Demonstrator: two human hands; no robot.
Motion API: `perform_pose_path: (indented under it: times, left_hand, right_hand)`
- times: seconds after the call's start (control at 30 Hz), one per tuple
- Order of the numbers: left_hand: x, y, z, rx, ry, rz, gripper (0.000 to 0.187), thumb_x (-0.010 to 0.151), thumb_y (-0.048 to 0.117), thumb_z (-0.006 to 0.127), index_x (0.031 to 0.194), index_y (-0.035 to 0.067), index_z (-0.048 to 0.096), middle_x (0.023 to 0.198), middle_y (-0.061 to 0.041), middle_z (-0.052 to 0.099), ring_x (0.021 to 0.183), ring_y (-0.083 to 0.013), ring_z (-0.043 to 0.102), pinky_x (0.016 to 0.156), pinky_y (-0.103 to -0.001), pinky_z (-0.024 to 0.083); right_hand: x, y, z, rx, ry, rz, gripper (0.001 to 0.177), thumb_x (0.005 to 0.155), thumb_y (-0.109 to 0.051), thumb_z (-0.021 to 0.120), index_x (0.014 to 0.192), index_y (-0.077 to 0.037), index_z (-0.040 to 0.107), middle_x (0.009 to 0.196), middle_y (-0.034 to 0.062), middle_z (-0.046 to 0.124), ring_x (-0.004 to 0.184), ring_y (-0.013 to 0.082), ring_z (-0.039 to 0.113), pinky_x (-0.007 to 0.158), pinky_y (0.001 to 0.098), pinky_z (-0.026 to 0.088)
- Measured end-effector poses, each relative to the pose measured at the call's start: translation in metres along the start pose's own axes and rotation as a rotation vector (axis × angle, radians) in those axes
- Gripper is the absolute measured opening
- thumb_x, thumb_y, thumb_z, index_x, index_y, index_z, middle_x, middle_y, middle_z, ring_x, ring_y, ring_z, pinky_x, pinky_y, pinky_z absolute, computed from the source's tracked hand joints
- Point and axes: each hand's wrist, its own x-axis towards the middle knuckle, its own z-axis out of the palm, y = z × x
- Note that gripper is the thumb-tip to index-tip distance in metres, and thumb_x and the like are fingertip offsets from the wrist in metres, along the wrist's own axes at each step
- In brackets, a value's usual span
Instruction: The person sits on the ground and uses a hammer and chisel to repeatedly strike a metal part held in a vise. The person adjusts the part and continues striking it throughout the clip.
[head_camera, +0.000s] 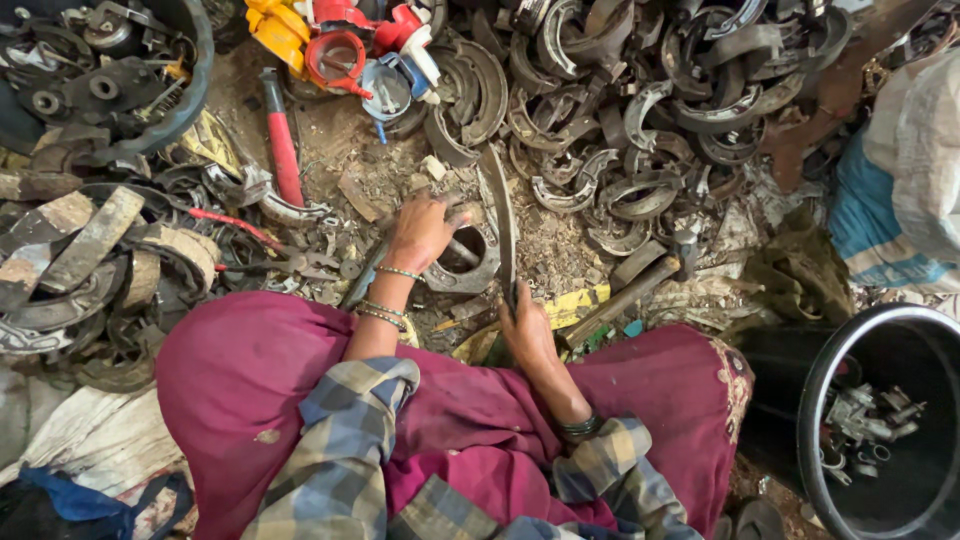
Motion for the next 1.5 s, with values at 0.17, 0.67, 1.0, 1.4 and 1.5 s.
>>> perform_pose_path:
  times: [0.17, 0.67, 1.0, 1.4, 1.5]
  left_hand:
    - [-0.011, 0.013, -0.015, 0.161, 0.118, 0.082, 0.053, 0.087, 0.045, 0.075, 0.122, 0.007, 0.071, 0.115, -0.028, 0.067, 0.108, -0.0451, 0.066, 0.096, -0.052, 0.052]
    - [-0.003, -0.019, 0.043, 0.156, 0.15, 0.05, 0.012, 0.084, 0.011, 0.072, 0.078, 0.001, 0.076, 0.085, -0.027, 0.071, 0.078, -0.0429, 0.073, 0.068, -0.05, 0.059]
    - [0.0, -0.018, 0.051, 0.167, 0.177, 0.062, 0.017, 0.081, 0.012, 0.066, 0.076, 0.0, 0.076, 0.084, -0.028, 0.072, 0.078, -0.0428, 0.073, 0.068, -0.05, 0.059]
    - [-0.003, -0.017, 0.052, 0.065, 0.137, -0.042, 0.025, 0.089, 0.01, 0.055, 0.078, -0.001, 0.074, 0.083, -0.03, 0.07, 0.079, -0.0443, 0.072, 0.067, -0.052, 0.058]
    - [0.003, -0.019, 0.049, 0.127, 0.149, 0.044, 0.025, 0.088, 0.01, 0.054, 0.075, 0.0, 0.074, 0.083, -0.03, 0.07, 0.078, -0.0445, 0.073, 0.068, -0.052, 0.058]
  right_hand:
    - [-0.001, -0.006, -0.001, -0.078, 0.008, -0.105, 0.045, 0.097, -0.018, 0.066, 0.133, 0.002, 0.048, 0.082, 0.0277, 0.07, 0.073, 0.048, 0.067, 0.063, 0.0552, 0.053]
    - [0.001, -0.043, -0.046, 0.047, -0.209, -0.05, 0.045, 0.094, -0.011, 0.062, 0.134, 0.0, 0.046, 0.075, 0.0299, 0.069, 0.068, 0.0446, 0.069, 0.061, 0.0527, 0.054]
    - [-0.011, -0.057, -0.062, 0.451, 0.322, -0.026, 0.046, 0.101, -0.013, 0.059, 0.138, 0.003, 0.037, 0.09, 0.0308, 0.063, 0.069, 0.0437, 0.062, 0.058, 0.0489, 0.051]
    - [-0.023, -0.047, -0.067, 0.193, 0.261, -0.03, 0.031, 0.102, -0.019, 0.059, 0.125, -0.002, 0.049, 0.081, 0.0262, 0.067, 0.065, 0.0438, 0.067, 0.057, 0.0501, 0.052]
    - [-0.01, -0.042, -0.051, 0.229, 0.36, -0.022, 0.03, 0.102, -0.02, 0.06, 0.125, -0.002, 0.05, 0.08, 0.0261, 0.068, 0.066, 0.0422, 0.069, 0.057, 0.0476, 0.055]
